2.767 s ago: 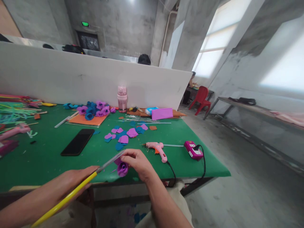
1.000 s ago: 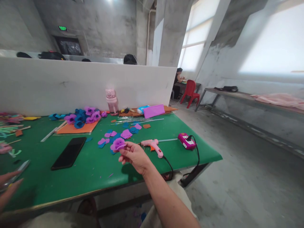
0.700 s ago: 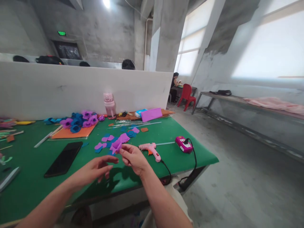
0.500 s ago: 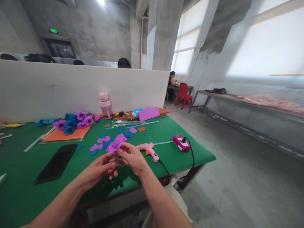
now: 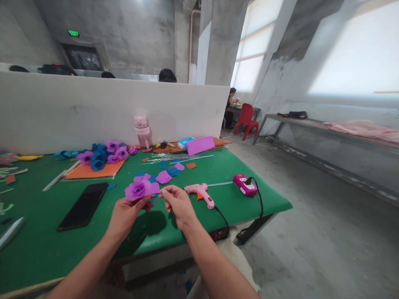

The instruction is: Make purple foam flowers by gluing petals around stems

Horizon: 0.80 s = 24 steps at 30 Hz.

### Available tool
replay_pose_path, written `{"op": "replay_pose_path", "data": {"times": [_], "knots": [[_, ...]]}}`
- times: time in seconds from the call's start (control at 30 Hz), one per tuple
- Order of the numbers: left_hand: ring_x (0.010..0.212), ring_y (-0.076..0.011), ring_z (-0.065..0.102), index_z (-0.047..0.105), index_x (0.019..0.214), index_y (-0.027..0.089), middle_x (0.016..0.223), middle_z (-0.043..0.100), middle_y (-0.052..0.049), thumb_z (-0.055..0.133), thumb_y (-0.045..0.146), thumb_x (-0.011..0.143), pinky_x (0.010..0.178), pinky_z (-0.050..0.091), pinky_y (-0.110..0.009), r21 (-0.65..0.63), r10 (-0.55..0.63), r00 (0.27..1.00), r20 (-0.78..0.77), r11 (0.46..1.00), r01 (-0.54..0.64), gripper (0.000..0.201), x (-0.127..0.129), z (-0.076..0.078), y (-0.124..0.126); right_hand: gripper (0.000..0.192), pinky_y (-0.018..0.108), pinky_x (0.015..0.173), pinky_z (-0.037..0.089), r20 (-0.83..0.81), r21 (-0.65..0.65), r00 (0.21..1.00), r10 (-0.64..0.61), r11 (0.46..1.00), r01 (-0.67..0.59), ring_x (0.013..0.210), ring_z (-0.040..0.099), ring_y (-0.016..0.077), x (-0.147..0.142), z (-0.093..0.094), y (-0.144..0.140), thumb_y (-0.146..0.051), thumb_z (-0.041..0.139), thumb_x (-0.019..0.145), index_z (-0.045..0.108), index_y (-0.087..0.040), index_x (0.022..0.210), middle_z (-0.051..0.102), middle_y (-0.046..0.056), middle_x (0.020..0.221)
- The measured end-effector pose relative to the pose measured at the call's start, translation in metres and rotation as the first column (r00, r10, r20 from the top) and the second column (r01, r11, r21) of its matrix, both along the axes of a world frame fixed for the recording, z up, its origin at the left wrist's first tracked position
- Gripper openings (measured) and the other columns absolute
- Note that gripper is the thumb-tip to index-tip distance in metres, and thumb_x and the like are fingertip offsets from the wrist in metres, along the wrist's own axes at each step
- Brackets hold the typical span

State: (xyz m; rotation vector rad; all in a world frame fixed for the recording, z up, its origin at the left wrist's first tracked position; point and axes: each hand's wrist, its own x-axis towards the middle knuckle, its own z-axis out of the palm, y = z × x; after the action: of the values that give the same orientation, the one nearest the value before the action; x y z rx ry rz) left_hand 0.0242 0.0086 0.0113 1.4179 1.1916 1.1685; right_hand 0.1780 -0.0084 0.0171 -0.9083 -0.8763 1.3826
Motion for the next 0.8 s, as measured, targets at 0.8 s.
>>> {"op": "replay_pose_path", "data": {"times": [0.8], "knots": [[0.073,-0.0197,0.064,0.073,0.08,0.018,0.081,0.073,-0.004,0.058,0.026,0.07,0.07,0.048,-0.027,0.338,-0.116,0.934,-0.338,0.911,0.235,0.02,-0.019,-0.004,0.008,0.031,0.02,0.05,0.037,0.074,0.065,0.995,0.07,0.995,-0.075,0.049,0.041,0.0069,-0.012,0.01,-0.013,-0.045,0.066,0.072,0.069,-0.014,0.073,0.049,-0.003,0.054]]}}
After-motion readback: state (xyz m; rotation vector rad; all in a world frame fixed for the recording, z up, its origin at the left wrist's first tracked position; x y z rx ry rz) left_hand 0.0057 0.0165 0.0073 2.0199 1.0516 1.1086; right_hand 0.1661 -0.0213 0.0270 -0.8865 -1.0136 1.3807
